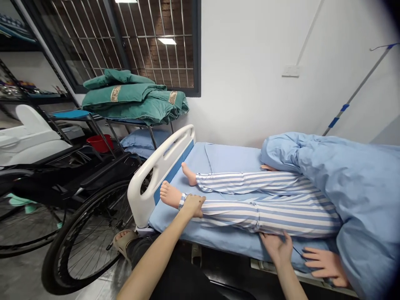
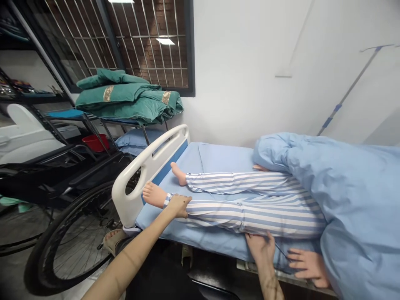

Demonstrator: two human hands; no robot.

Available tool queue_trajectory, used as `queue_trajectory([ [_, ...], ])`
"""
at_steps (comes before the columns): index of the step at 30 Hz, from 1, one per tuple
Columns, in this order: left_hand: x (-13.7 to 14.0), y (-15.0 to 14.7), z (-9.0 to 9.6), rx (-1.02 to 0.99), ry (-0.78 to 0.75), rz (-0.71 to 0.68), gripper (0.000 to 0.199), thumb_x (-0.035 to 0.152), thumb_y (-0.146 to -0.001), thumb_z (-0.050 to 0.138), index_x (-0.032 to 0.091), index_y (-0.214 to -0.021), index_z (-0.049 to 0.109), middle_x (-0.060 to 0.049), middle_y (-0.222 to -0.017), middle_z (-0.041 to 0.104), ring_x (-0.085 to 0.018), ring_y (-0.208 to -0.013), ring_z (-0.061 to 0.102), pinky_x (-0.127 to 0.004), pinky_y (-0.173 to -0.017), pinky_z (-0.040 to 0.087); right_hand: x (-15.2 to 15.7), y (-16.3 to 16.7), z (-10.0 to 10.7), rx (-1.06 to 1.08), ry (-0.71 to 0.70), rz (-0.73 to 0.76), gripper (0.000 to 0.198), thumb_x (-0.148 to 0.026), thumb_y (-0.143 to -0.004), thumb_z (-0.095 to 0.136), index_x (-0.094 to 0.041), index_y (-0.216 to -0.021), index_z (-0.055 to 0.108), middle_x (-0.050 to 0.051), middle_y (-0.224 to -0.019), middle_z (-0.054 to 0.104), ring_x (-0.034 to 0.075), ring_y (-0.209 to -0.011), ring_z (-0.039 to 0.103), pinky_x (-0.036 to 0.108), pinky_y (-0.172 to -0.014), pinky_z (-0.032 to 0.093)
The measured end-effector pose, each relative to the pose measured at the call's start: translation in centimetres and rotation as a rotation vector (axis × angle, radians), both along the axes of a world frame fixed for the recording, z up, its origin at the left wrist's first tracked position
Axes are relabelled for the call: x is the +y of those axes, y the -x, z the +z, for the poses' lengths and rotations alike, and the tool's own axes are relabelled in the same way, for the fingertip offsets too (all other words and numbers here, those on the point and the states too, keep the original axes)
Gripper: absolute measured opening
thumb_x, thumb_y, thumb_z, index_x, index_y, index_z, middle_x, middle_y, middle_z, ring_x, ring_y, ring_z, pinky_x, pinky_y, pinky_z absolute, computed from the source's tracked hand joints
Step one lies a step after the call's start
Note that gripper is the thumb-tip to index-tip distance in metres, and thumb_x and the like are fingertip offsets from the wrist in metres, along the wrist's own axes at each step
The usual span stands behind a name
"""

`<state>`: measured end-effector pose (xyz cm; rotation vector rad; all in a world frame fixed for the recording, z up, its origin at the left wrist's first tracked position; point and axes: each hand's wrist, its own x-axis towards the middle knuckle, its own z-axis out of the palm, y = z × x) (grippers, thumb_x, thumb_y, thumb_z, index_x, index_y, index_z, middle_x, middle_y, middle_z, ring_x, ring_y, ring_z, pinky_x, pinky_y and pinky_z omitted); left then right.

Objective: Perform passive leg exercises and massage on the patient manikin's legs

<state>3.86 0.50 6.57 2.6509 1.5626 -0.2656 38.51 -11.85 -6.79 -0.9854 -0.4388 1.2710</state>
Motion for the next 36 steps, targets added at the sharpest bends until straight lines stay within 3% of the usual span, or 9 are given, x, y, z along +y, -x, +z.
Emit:
queue_trajectory([
  [4,-0.5,-0.1,1.0,-0.002,-0.001,0.016,0.053,0.033,-0.062,0.071,0.019,-0.112,0.061,-0.014,-0.106,0.073,-0.035,-0.097,0.068,-0.044,-0.086,0.050,0.9,-0.4,1.9,-0.023,0.037,-0.036,0.023,-0.057,-0.066,0.042,-0.045,-0.068,0.061,-0.021,-0.104,0.072,0.025,-0.127,0.056,0.045,-0.115,0.034],
  [9,0.0,-0.1,0.9,-0.087,-0.021,0.015,0.055,0.037,-0.062,0.071,0.022,-0.113,0.061,-0.011,-0.110,0.072,-0.034,-0.104,0.066,-0.043,-0.091,0.048,0.9,-0.2,5.0,0.210,0.041,-0.127,0.024,-0.062,-0.060,0.053,-0.043,-0.074,0.058,-0.011,-0.100,0.073,0.030,-0.123,0.059,0.053,-0.111,0.040],
  [12,0.6,-0.9,0.2,-0.187,-0.019,0.054,0.059,0.037,-0.062,0.073,0.025,-0.118,0.060,-0.007,-0.116,0.071,-0.032,-0.109,0.064,-0.039,-0.095,0.046,0.8,-1.2,8.0,0.264,-0.012,-0.160,0.029,-0.062,-0.064,0.054,-0.038,-0.080,0.058,-0.004,-0.100,0.071,0.029,-0.113,0.063,0.055,-0.102,0.049],
  [17,1.5,-3.4,-2.5,-0.452,-0.109,0.108,0.067,0.030,-0.064,0.073,0.024,-0.128,0.056,-0.007,-0.129,0.064,-0.030,-0.118,0.059,-0.037,-0.102,0.042,1.5,-2.5,11.8,0.478,-0.156,-0.231,0.041,-0.050,-0.069,0.056,-0.025,-0.101,0.055,0.004,-0.103,0.065,0.022,-0.098,0.062,0.044,-0.082,0.058],
  [22,1.3,-5.5,-6.7,-0.593,-0.150,0.172,0.062,0.027,-0.063,0.074,0.021,-0.122,0.059,-0.009,-0.123,0.065,-0.030,-0.115,0.059,-0.039,-0.100,0.042,1.9,-2.4,11.9,0.666,-0.222,-0.259,0.042,-0.044,-0.072,0.056,-0.021,-0.107,0.052,0.006,-0.104,0.062,0.024,-0.097,0.060,0.047,-0.077,0.058],
  [26,1.0,-6.3,-8.2,-0.635,-0.240,0.251,0.056,0.025,-0.066,0.071,0.020,-0.120,0.058,-0.010,-0.118,0.066,-0.029,-0.115,0.058,-0.039,-0.102,0.039,2.0,-2.2,12.1,0.686,-0.219,-0.285,0.039,-0.041,-0.072,0.056,-0.020,-0.105,0.053,0.006,-0.104,0.062,0.023,-0.097,0.060,0.045,-0.076,0.058],
  [31,1.3,-5.8,-7.2,-0.534,-0.196,0.203,0.054,0.024,-0.069,0.068,0.020,-0.122,0.056,-0.009,-0.120,0.066,-0.028,-0.115,0.058,-0.038,-0.099,0.038,2.1,-1.9,12.3,0.698,-0.207,-0.309,0.037,-0.039,-0.072,0.056,-0.020,-0.105,0.056,0.004,-0.099,0.064,0.022,-0.093,0.061,0.043,-0.073,0.057],
  [36,2.0,-4.0,-5.0,-0.348,-0.140,0.055,0.057,0.025,-0.070,0.067,0.021,-0.125,0.055,-0.009,-0.120,0.066,-0.030,-0.115,0.058,-0.040,-0.095,0.038,1.8,-2.0,10.9,0.654,-0.204,-0.276,0.037,-0.038,-0.072,0.058,-0.020,-0.104,0.055,0.003,-0.096,0.064,0.021,-0.091,0.062,0.043,-0.074,0.057],
])
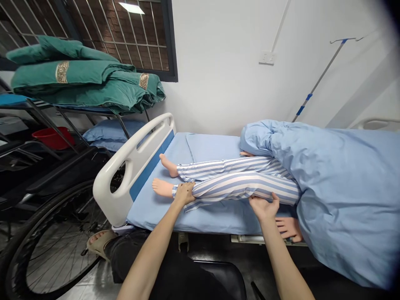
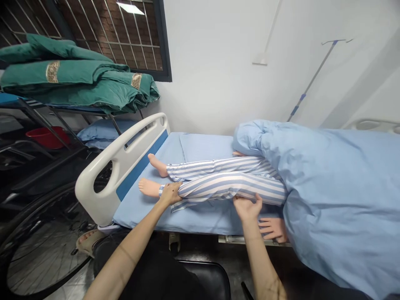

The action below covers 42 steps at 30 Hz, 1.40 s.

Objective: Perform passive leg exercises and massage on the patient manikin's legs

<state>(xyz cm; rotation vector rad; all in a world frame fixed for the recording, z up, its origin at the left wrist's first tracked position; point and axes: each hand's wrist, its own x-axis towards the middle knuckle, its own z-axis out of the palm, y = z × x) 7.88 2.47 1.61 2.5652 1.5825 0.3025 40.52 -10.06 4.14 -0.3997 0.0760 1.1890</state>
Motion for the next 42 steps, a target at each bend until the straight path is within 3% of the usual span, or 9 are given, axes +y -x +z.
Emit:
queue_trajectory([
  [5,0.8,2.7,2.3,0.117,-0.075,-0.065,0.060,0.021,-0.071,0.065,0.020,-0.129,0.053,-0.013,-0.122,0.065,-0.031,-0.116,0.056,-0.042,-0.095,0.037,0.1,0.6,-3.0,-0.059,0.034,0.057,0.037,-0.042,-0.072,0.055,-0.021,-0.103,0.053,0.004,-0.100,0.066,0.023,-0.096,0.062,0.045,-0.077,0.057],
  [9,0.3,4.7,2.9,0.232,-0.074,-0.085,0.056,0.017,-0.072,0.062,0.019,-0.127,0.055,-0.014,-0.116,0.066,-0.032,-0.111,0.058,-0.045,-0.095,0.035,0.9,2.0,-7.2,-0.026,0.130,0.115,0.039,-0.041,-0.069,0.052,-0.022,-0.103,0.052,0.004,-0.097,0.067,0.024,-0.094,0.063,0.047,-0.076,0.057],
  [15,-1.9,5.2,-0.7,0.286,0.060,-0.051,0.053,0.012,-0.071,0.058,0.018,-0.124,0.056,-0.014,-0.113,0.067,-0.031,-0.106,0.060,-0.044,-0.090,0.037,1.3,3.0,-12.4,-0.043,0.180,0.102,0.039,-0.040,-0.065,0.054,-0.023,-0.101,0.052,0.001,-0.091,0.068,0.021,-0.085,0.064,0.043,-0.074,0.058],
  [19,-2.5,5.1,-2.4,0.250,0.047,-0.019,0.049,0.011,-0.073,0.054,0.016,-0.121,0.057,-0.014,-0.110,0.068,-0.031,-0.105,0.061,-0.044,-0.089,0.037,1.0,2.5,-13.2,-0.090,0.156,0.124,0.036,-0.041,-0.067,0.055,-0.024,-0.099,0.053,0.000,-0.092,0.067,0.019,-0.085,0.063,0.041,-0.076,0.058],
  [23,-2.7,5.1,-2.4,0.233,0.034,-0.007,0.046,0.011,-0.074,0.052,0.017,-0.120,0.057,-0.013,-0.107,0.068,-0.029,-0.103,0.061,-0.043,-0.090,0.036,1.2,2.2,-13.3,-0.163,0.137,0.129,0.036,-0.043,-0.066,0.054,-0.025,-0.098,0.051,0.000,-0.090,0.066,0.020,-0.086,0.062,0.043,-0.074,0.058],
  [28,-3.7,5.2,-2.0,0.205,0.037,0.010,0.047,0.011,-0.073,0.053,0.018,-0.119,0.058,-0.012,-0.107,0.069,-0.029,-0.102,0.061,-0.043,-0.091,0.037,1.1,2.0,-12.5,-0.094,0.227,0.066,0.037,-0.037,-0.064,0.053,-0.026,-0.099,0.051,0.000,-0.090,0.064,0.021,-0.081,0.063,0.046,-0.070,0.059],
  [33,-4.2,5.3,-1.9,0.125,0.037,0.020,0.048,0.015,-0.074,0.056,0.019,-0.122,0.058,-0.012,-0.109,0.069,-0.029,-0.104,0.061,-0.043,-0.093,0.036,0.1,1.3,-10.2,-0.109,0.231,0.065,0.037,-0.041,-0.068,0.049,-0.026,-0.101,0.051,0.002,-0.095,0.064,0.023,-0.086,0.064,0.048,-0.068,0.059],
  [37,-3.5,4.3,-1.6,0.024,0.055,0.063,0.044,0.022,-0.073,0.061,0.021,-0.118,0.060,-0.009,-0.109,0.070,-0.029,-0.105,0.060,-0.042,-0.094,0.036,-0.4,0.8,-6.1,-0.103,0.188,0.040,0.042,-0.047,-0.069,0.047,-0.024,-0.104,0.052,0.006,-0.101,0.065,0.027,-0.095,0.063,0.052,-0.071,0.058],
  [42,-2.1,0.8,-0.6,-0.128,0.023,0.091,0.045,0.020,-0.068,0.061,0.023,-0.113,0.063,-0.005,-0.110,0.071,-0.028,-0.107,0.061,-0.039,-0.094,0.038,-0.3,-0.2,0.2,-0.078,0.080,-0.027,0.042,-0.043,-0.070,0.049,-0.021,-0.106,0.056,0.008,-0.099,0.065,0.027,-0.095,0.063,0.050,-0.071,0.057],
])
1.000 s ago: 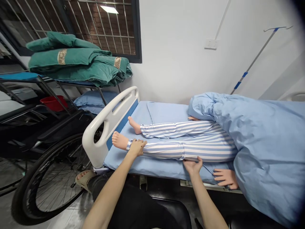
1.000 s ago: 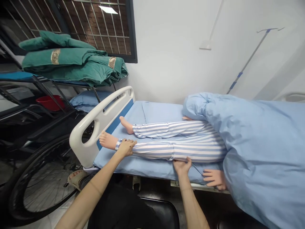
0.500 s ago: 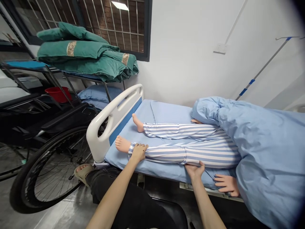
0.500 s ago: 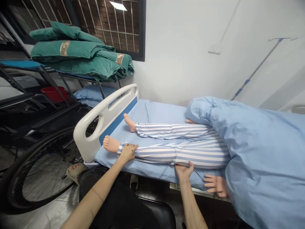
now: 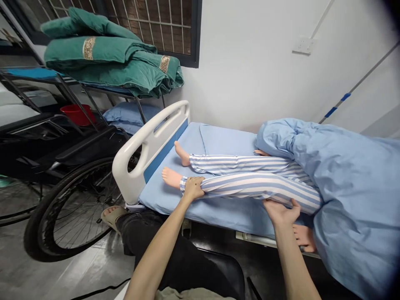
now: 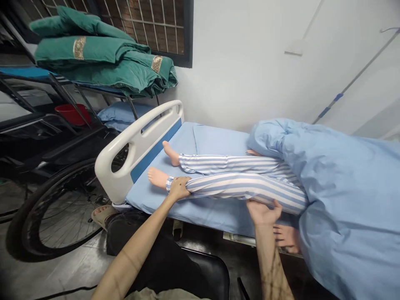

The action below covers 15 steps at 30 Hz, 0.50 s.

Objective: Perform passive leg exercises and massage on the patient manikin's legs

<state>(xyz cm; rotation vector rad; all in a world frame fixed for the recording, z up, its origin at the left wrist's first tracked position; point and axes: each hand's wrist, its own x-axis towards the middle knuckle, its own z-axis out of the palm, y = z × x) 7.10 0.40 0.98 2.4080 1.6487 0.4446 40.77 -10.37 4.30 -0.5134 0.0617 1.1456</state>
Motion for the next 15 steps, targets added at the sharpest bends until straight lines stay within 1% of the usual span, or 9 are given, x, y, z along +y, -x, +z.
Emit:
queue_trajectory([
  [2,0.4,-1.2,0.3,-0.045,-0.010,-0.011,0.046,0.020,-0.067,0.062,0.024,-0.113,0.063,-0.004,-0.111,0.071,-0.028,-0.107,0.061,-0.038,-0.093,0.039,0.1,-0.4,1.7,-0.028,-0.038,-0.003,0.040,-0.042,-0.071,0.049,-0.021,-0.104,0.057,0.007,-0.096,0.065,0.027,-0.094,0.063,0.050,-0.071,0.057],
  [3,0.5,-1.7,0.3,-0.061,-0.016,-0.016,0.047,0.020,-0.067,0.062,0.024,-0.114,0.063,-0.004,-0.112,0.071,-0.028,-0.108,0.061,-0.038,-0.093,0.039,0.1,-0.6,2.2,-0.039,-0.047,-0.007,0.039,-0.043,-0.071,0.049,-0.021,-0.103,0.057,0.007,-0.095,0.065,0.026,-0.094,0.064,0.049,-0.072,0.057],
  [5,0.4,-2.1,0.1,-0.071,-0.015,-0.020,0.047,0.021,-0.066,0.063,0.024,-0.113,0.063,-0.004,-0.111,0.071,-0.028,-0.107,0.061,-0.038,-0.092,0.040,0.1,-0.6,2.5,-0.046,-0.040,-0.016,0.038,-0.042,-0.072,0.048,-0.022,-0.102,0.058,0.006,-0.094,0.065,0.026,-0.094,0.064,0.049,-0.072,0.057],
  [11,-1.3,-1.3,-1.3,-0.006,0.021,-0.012,0.040,0.022,-0.066,0.063,0.022,-0.106,0.062,-0.006,-0.103,0.071,-0.028,-0.103,0.062,-0.038,-0.089,0.041,-0.5,0.1,0.7,-0.015,0.063,-0.039,0.038,-0.043,-0.071,0.046,-0.022,-0.100,0.059,0.005,-0.096,0.067,0.025,-0.091,0.064,0.047,-0.069,0.057],
  [15,-1.6,-0.8,-0.6,0.030,0.023,-0.036,0.042,0.022,-0.067,0.063,0.022,-0.109,0.061,-0.006,-0.104,0.070,-0.029,-0.103,0.062,-0.038,-0.088,0.041,-0.7,0.1,0.2,0.003,0.050,-0.029,0.037,-0.041,-0.069,0.048,-0.021,-0.099,0.059,0.005,-0.092,0.067,0.025,-0.088,0.064,0.047,-0.070,0.056],
])
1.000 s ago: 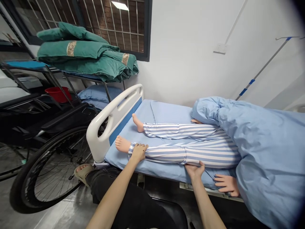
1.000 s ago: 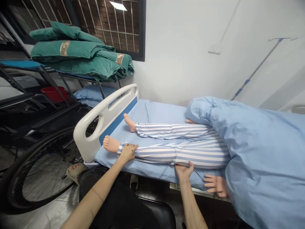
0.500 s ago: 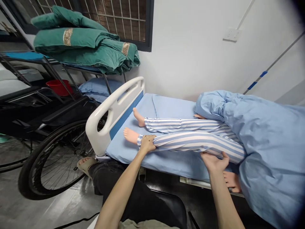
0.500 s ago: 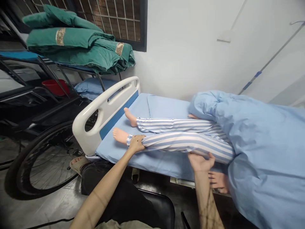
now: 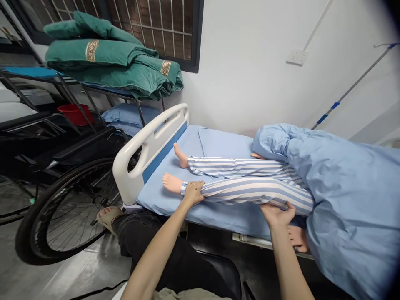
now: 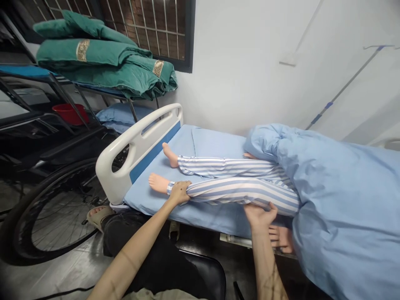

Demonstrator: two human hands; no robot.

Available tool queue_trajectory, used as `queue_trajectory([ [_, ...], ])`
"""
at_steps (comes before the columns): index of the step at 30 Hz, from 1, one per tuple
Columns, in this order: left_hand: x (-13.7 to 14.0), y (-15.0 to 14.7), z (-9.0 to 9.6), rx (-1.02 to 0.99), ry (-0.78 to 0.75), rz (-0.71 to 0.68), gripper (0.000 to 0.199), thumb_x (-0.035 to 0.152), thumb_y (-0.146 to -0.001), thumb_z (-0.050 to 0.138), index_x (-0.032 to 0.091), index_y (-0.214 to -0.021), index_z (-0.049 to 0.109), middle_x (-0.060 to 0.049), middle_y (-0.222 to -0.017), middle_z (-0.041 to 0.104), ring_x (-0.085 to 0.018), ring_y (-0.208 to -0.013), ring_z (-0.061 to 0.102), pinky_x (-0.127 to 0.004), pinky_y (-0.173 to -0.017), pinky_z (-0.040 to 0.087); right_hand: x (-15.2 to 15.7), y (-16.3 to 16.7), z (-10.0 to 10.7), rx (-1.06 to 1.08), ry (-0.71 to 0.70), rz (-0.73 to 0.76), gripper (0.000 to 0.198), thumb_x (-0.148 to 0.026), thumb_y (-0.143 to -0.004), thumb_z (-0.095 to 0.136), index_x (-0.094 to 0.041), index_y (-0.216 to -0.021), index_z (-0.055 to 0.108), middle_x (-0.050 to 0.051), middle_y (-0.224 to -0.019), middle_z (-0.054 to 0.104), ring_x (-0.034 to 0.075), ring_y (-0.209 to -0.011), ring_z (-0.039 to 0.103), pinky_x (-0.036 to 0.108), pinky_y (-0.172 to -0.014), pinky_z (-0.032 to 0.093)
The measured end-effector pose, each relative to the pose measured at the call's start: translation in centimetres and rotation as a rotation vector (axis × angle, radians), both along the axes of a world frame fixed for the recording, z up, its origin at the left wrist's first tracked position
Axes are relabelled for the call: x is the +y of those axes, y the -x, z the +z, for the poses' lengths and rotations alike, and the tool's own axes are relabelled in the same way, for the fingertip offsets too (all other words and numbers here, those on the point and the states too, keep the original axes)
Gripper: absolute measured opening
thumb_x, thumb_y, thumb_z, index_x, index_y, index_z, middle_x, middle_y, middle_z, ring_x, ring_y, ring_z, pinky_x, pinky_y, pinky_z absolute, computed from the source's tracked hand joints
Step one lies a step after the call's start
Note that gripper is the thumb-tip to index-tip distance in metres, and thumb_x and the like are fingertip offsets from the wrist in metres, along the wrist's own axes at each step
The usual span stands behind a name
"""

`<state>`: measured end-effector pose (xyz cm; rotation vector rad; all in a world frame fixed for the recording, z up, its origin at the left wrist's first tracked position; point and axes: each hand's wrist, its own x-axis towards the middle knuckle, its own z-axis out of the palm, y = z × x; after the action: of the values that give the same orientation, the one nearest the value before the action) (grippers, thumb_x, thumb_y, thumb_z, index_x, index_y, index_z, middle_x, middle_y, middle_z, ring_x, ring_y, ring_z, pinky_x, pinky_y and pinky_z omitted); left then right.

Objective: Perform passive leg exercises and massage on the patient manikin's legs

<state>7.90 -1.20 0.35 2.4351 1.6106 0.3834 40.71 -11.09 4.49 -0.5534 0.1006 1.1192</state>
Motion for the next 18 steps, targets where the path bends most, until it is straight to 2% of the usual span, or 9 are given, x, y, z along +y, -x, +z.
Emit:
queue_trajectory([
  [6,1.5,1.7,2.4,0.064,-0.054,-0.069,0.043,0.021,-0.069,0.062,0.022,-0.112,0.061,-0.007,-0.109,0.070,-0.029,-0.105,0.061,-0.039,-0.090,0.040,0.7,-0.3,-1.6,-0.064,-0.013,0.042,0.036,-0.044,-0.069,0.051,-0.023,-0.098,0.058,0.003,-0.089,0.067,0.023,-0.086,0.064,0.044,-0.069,0.056],
  [11,2.5,4.7,3.7,0.171,-0.108,-0.111,0.049,0.019,-0.071,0.060,0.018,-0.120,0.059,-0.015,-0.116,0.067,-0.032,-0.110,0.057,-0.044,-0.095,0.034,1.5,1.1,-5.9,-0.124,-0.003,0.115,0.037,-0.047,-0.071,0.055,-0.025,-0.101,0.057,0.001,-0.091,0.068,0.022,-0.089,0.064,0.045,-0.075,0.057],
  [14,2.1,5.8,2.8,0.252,-0.115,-0.114,0.048,0.014,-0.071,0.058,0.016,-0.118,0.060,-0.017,-0.111,0.066,-0.033,-0.106,0.056,-0.046,-0.096,0.032,2.1,2.4,-9.3,-0.081,0.055,0.172,0.037,-0.045,-0.072,0.056,-0.025,-0.102,0.056,-0.001,-0.092,0.067,0.021,-0.088,0.064,0.043,-0.076,0.057],
  [18,1.3,5.6,-0.5,0.277,-0.093,-0.065,0.047,0.010,-0.074,0.053,0.017,-0.120,0.059,-0.016,-0.110,0.066,-0.032,-0.106,0.055,-0.045,-0.096,0.032,2.8,3.3,-12.7,-0.072,0.098,0.177,0.038,-0.050,-0.072,0.056,-0.026,-0.101,0.055,-0.002,-0.091,0.067,0.019,-0.087,0.064,0.041,-0.076,0.057],
])
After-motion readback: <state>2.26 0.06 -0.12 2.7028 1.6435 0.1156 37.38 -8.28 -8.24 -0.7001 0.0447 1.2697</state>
